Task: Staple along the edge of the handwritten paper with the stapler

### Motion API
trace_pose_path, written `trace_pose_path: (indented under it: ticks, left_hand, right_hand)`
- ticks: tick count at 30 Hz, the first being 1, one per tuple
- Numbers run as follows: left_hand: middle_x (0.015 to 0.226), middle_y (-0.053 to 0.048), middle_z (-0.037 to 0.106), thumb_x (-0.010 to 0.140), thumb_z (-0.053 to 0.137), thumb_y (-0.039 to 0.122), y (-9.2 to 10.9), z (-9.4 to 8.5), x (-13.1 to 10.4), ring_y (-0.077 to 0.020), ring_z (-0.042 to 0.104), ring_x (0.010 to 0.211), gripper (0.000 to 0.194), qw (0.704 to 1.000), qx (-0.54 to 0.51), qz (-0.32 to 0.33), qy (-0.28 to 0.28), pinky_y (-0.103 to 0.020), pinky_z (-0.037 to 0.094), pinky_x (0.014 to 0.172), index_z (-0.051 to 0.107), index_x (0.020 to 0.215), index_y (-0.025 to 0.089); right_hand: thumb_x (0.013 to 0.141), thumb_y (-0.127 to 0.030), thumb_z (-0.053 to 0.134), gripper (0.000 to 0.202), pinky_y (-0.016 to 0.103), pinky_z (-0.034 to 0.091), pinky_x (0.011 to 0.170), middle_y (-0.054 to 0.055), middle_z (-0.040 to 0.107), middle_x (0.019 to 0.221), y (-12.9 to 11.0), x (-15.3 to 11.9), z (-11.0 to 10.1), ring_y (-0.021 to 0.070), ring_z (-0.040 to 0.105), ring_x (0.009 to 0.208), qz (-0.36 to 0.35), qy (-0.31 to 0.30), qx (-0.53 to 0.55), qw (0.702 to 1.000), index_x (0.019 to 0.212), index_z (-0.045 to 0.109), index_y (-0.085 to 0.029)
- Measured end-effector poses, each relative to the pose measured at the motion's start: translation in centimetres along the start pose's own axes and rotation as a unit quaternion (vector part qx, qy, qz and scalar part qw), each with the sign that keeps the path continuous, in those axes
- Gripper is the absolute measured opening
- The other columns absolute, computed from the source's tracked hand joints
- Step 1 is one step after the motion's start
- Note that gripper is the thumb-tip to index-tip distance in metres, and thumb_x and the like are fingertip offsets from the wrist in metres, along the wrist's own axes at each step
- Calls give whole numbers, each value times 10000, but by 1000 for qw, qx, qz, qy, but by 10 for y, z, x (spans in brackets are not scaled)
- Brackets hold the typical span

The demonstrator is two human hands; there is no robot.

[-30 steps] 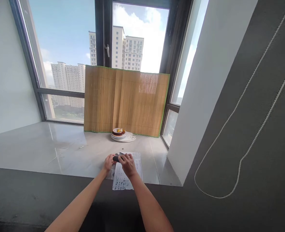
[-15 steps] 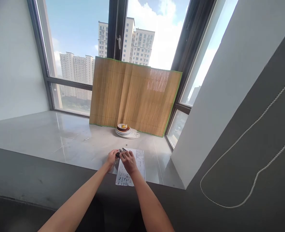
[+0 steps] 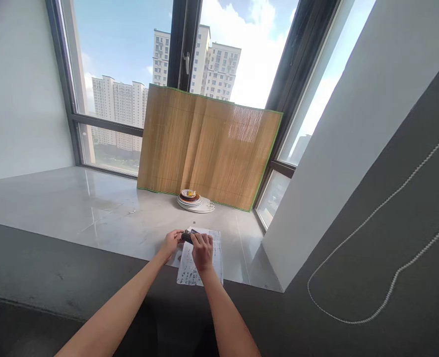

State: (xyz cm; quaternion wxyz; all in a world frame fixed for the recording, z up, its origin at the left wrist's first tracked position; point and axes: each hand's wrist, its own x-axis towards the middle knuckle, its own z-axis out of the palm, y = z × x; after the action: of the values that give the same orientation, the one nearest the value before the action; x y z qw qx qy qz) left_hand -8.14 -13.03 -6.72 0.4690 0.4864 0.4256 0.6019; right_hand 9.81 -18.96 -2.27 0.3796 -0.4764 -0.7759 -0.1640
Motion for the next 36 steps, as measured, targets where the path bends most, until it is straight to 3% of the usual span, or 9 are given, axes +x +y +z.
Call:
trace_pose_path:
  ticks: [2, 4, 7, 11, 14, 17, 20, 28, 36]
  left_hand:
    - [894, -129, 775, 852, 742, 582, 2, 1, -3, -229, 738, 764, 478, 1000, 13, 2, -9, -385, 613, 751, 744, 1042, 144]
    - [841, -112, 759, 848, 748, 570, 5, 2, -6, -225, 723, 736, 464, 999, 40, 6, -27, -350, 585, 692, 769, 1045, 150]
    - [813, -98, 748, 853, 730, 555, 10, 3, -9, -236, 710, 772, 451, 994, 93, 32, -52, -331, 550, 688, 807, 1052, 158]
    - [966, -117, 785, 849, 731, 537, 16, 3, -11, -241, 694, 838, 422, 987, 125, 72, -77, -350, 548, 781, 844, 1039, 177]
    - [1056, -136, 780, 823, 769, 557, 18, 2, -10, -252, 691, 912, 437, 984, 122, 84, -102, -341, 540, 804, 865, 1023, 181]
    - [1039, -134, 762, 780, 821, 578, 16, 1, -9, -245, 676, 901, 463, 985, 93, 87, -116, -318, 528, 762, 870, 988, 167]
    - [990, -122, 746, 760, 841, 610, 12, 0, -7, -240, 665, 894, 490, 987, 61, 87, -120, -302, 515, 739, 869, 948, 159]
    - [991, -118, 740, 771, 783, 757, 13, -4, -6, -261, 680, 946, 618, 985, 65, 86, -137, -345, 533, 835, 857, 938, 167]
    - [989, -98, 748, 753, 806, 698, 22, -1, -11, -224, 661, 865, 622, 987, 102, 68, -105, -326, 511, 775, 821, 1059, 156]
  right_hand:
    - [971, -169, 597, 303, 421, 485, 954, 125, 779, 1142, 7, -10, 0, 314, 668, 1074, 160, 46, 57, 984, 1224, 755, -222]
    - [935, -293, 667, 293, 405, 524, 900, 128, 793, 1132, 18, -20, 0, 334, 708, 1049, 277, 43, 116, 953, 1194, 780, -220]
    - [864, -376, 736, 345, 411, 548, 915, 113, 808, 1126, 34, -33, -4, 351, 738, 1065, 332, -19, 161, 929, 1170, 804, -234]
    - [856, -349, 769, 398, 460, 535, 985, 117, 793, 1190, 37, -32, -15, 362, 699, 1164, 282, -51, 137, 948, 1240, 780, -241]
    - [902, -281, 766, 415, 478, 507, 1022, 125, 747, 1309, 24, -13, -23, 350, 625, 1269, 168, -40, 101, 980, 1316, 746, -255]
    - [928, -159, 747, 368, 454, 500, 996, 76, 760, 1290, 7, 8, -19, 301, 633, 1222, 51, -76, 100, 991, 1259, 773, -317]
    - [935, -104, 742, 370, 424, 496, 946, 39, 785, 1235, -4, 21, -8, 268, 660, 1136, -7, -114, 96, 989, 1199, 797, -357]
    - [963, -57, 688, 358, 371, 462, 918, 23, 800, 1166, -2, 31, -3, 227, 693, 1055, -36, -143, 87, 985, 1129, 822, -345]
    - [972, -72, 643, 253, 357, 442, 918, 45, 813, 1087, 10, 32, -9, 214, 691, 1012, -6, -114, 85, 990, 910, 807, -254]
